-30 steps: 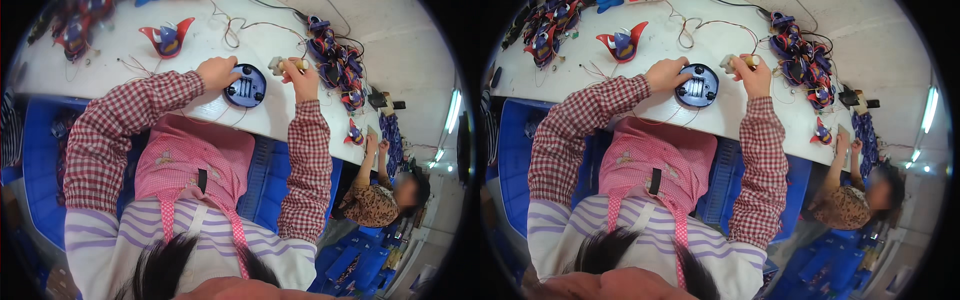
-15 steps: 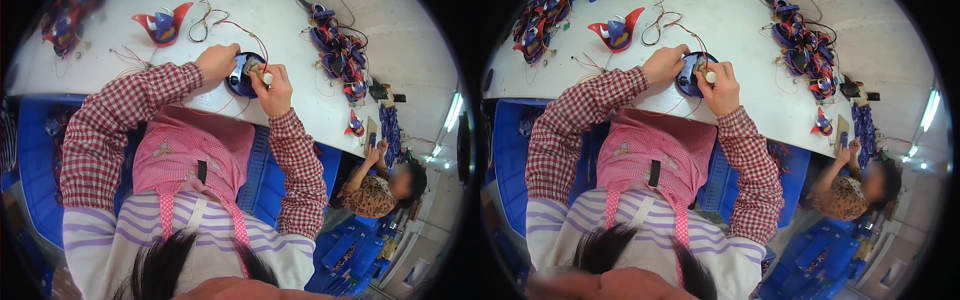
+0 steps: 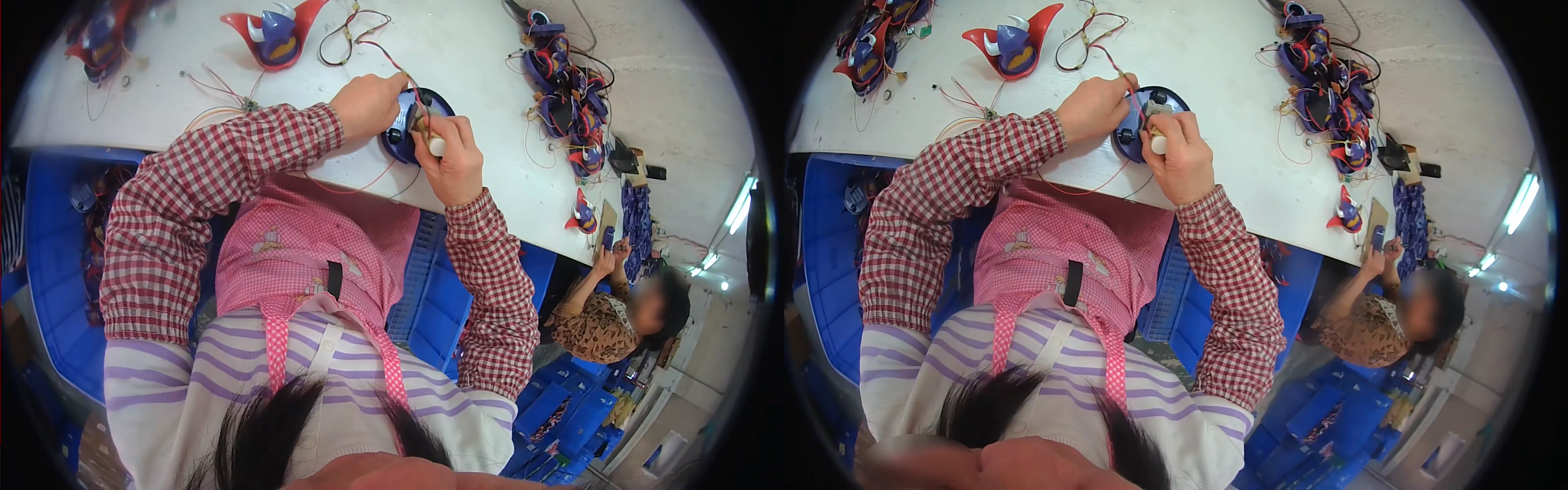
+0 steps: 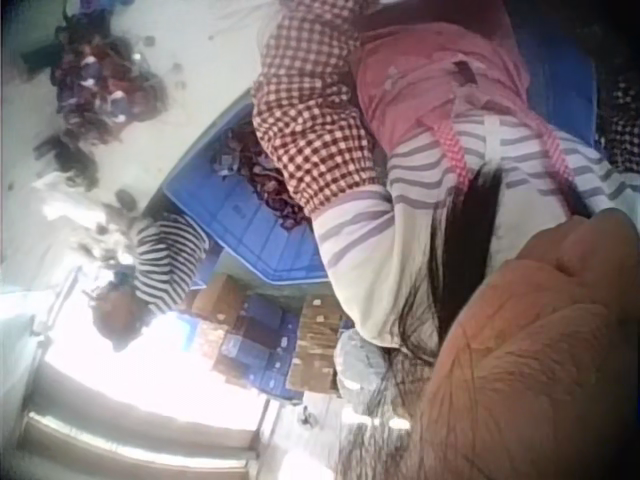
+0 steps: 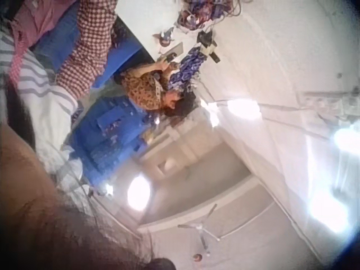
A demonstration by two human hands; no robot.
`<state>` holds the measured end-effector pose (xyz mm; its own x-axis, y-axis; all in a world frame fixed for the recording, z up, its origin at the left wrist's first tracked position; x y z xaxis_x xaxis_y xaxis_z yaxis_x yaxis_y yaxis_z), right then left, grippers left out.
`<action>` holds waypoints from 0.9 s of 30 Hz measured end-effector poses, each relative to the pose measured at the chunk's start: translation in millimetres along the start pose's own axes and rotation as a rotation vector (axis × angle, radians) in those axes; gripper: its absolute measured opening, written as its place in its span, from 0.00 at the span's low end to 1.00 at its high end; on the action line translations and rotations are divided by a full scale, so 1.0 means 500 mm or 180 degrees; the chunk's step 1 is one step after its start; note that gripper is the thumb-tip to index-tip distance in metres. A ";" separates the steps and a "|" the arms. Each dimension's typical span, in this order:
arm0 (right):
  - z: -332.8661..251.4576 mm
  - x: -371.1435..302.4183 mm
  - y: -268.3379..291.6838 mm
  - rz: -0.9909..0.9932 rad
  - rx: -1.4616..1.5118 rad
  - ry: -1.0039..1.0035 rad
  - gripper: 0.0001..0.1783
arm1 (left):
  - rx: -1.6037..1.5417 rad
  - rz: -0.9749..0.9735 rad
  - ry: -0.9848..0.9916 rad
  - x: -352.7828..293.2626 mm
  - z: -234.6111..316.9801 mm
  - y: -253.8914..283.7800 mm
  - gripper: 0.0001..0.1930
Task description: Assembling toy figures by connecting internal wiring and testing them on a circular jig.
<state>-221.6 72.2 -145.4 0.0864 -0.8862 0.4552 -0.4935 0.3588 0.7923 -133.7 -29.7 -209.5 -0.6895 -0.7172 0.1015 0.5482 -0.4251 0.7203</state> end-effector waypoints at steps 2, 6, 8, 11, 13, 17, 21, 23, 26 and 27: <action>-0.003 0.005 -0.005 -0.0180 -0.0016 -0.0118 0.13 | -0.0016 -0.0029 0.0051 0.000 -0.004 -0.001 0.13; 0.017 0.030 -0.017 -0.0551 0.0156 -0.0340 0.12 | -0.0098 0.0005 0.0064 0.005 -0.008 -0.002 0.13; 0.034 0.034 -0.025 -0.0806 0.0348 -0.0496 0.11 | -0.0147 0.0056 0.0045 0.006 -0.007 -0.001 0.13; 0.037 0.032 -0.032 -0.0800 0.0412 -0.0587 0.11 | -0.0132 0.0044 0.0081 0.010 -0.012 -0.012 0.12; 0.042 0.036 -0.030 -0.0769 0.0439 -0.0645 0.11 | -0.0113 0.0073 0.0077 0.013 -0.015 -0.009 0.12; 0.040 0.011 -0.014 -0.0510 0.0438 -0.0756 0.18 | -0.0590 0.0240 0.0013 -0.059 0.003 0.120 0.10; -0.080 -0.075 0.042 -0.0253 0.0882 -0.0352 0.16 | -0.1059 0.1496 0.0057 -0.300 -0.011 0.251 0.07; -0.193 -0.141 -0.016 -0.0735 0.1372 0.0690 0.10 | -0.1087 0.1504 0.0885 -0.432 -0.065 0.206 0.05; -0.194 -0.216 -0.228 -0.2152 0.1741 -0.0438 0.34 | -0.1931 0.1752 0.1924 -0.527 -0.120 0.123 0.06; -0.177 -0.212 -0.301 -0.2320 0.1900 -0.0812 0.41 | -0.1892 0.1889 0.2029 -0.538 -0.127 0.114 0.07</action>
<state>-79.8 138.0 -276.9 0.3889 -0.8941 -0.2223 -0.7567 -0.4476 0.4765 113.1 103.9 -239.3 0.0474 -0.9832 -0.1761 0.9790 0.0107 0.2035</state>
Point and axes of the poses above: each hand's wrist, its own x-axis towards the middle knuckle, its own y-axis out of the back of the hand, z = x × y, the point moved 8 cm from there along x, towards the middle knuckle, and after that the axes turned 5 degrees about -z, right-handed, at the moved point
